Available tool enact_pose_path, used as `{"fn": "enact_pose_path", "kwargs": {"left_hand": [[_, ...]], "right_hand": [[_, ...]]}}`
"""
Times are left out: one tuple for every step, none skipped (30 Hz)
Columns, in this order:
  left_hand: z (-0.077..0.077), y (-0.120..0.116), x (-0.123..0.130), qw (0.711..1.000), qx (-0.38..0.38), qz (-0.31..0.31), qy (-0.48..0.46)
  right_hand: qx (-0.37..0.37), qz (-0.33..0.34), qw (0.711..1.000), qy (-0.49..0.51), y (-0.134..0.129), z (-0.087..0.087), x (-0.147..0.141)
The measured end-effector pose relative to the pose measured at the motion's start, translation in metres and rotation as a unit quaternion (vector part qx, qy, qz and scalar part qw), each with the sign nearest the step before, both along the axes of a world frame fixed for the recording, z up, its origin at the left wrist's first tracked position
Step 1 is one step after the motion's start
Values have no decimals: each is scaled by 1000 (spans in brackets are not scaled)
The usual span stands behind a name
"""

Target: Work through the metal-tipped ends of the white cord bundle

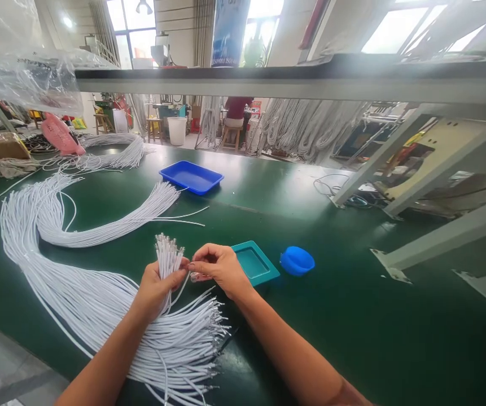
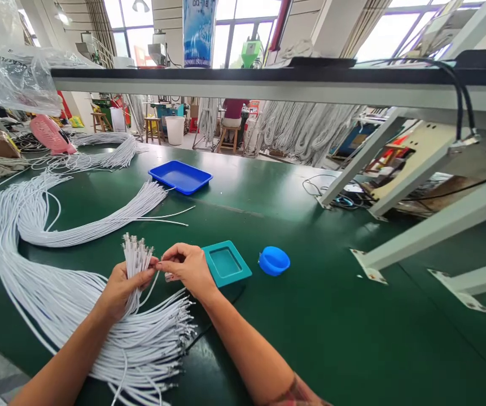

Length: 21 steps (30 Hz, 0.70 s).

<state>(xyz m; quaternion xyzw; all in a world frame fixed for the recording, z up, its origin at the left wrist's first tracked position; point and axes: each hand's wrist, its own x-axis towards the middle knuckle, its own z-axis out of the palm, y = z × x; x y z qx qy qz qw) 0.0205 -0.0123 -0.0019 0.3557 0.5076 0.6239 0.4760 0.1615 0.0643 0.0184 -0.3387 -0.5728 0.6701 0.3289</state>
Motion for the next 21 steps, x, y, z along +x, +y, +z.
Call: {"fn": "enact_pose_path", "kwargs": {"left_hand": [[0, 0, 1, 1000, -13, -7, -5], [1, 0, 2, 1000, -26, -13, -10], [1, 0, 3, 999, -36, -15, -14], [2, 1, 4, 999, -43, -15, -16], [2, 1, 5, 999, -48, -10, -18], [3, 1, 6, 998, -54, -2, -21], [4, 1, 6, 998, -58, 9, -25], [4, 1, 7, 997, -62, 21, -31], [5, 0, 7, 997, -65, 31, -39], [6, 0, 7, 996, -66, 39, -48], [6, 0, 6, 995, -65, 43, -57], [6, -1, 6, 995, -63, 43, -64], [5, -1, 5, 995, -60, 41, -69], [5, -2, 5, 995, -57, 39, -73], [4, -2, 4, 995, -53, 35, -76], [3, -3, 4, 995, -49, 31, -77], [3, -3, 3, 996, -46, 28, -75], [2, -3, 2, 996, -43, 26, -72], [2, -4, 2, 997, -40, 26, -68], [2, -4, 2, 997, -39, 26, -64], [2, -4, 1, 997, -39, 29, -61]], "right_hand": [[-10, -1, 1000, 6, -1, -1, 0], [-16, 0, 1000, 12, -1, -2, -1], [-16, 1, 1000, 17, -2, -3, -1], [-12, 3, 1000, 22, -3, -4, -2], [-6, 5, 1000, 28, -4, -5, -2], [-3, 7, 999, 33, -5, -6, -2], [-4, 9, 999, 39, -6, -6, -1], [-9, 12, 999, 46, -7, -6, -1], [-20, 15, 998, 56, -8, -5, -1], [-34, 19, 997, 70, -9, -5, -1], [-55, 26, 994, 86, -10, -5, -1], [-84, 37, 990, 104, -11, -5, -2], [-121, 49, 984, 124, -13, -5, -3], [-161, 60, 975, 143, -15, -6, -4], [-199, 68, 964, 161, -16, -7, -6], [-232, 74, 954, 176, -18, -9, -7], [-255, 76, 946, 183, -19, -11, -8], [-263, 72, 945, 182, -19, -13, -9], [-255, 62, 949, 173, -19, -15, -8], [-227, 46, 960, 157, -18, -15, -7], [-185, 29, 973, 137, -16, -15, -5]]}}
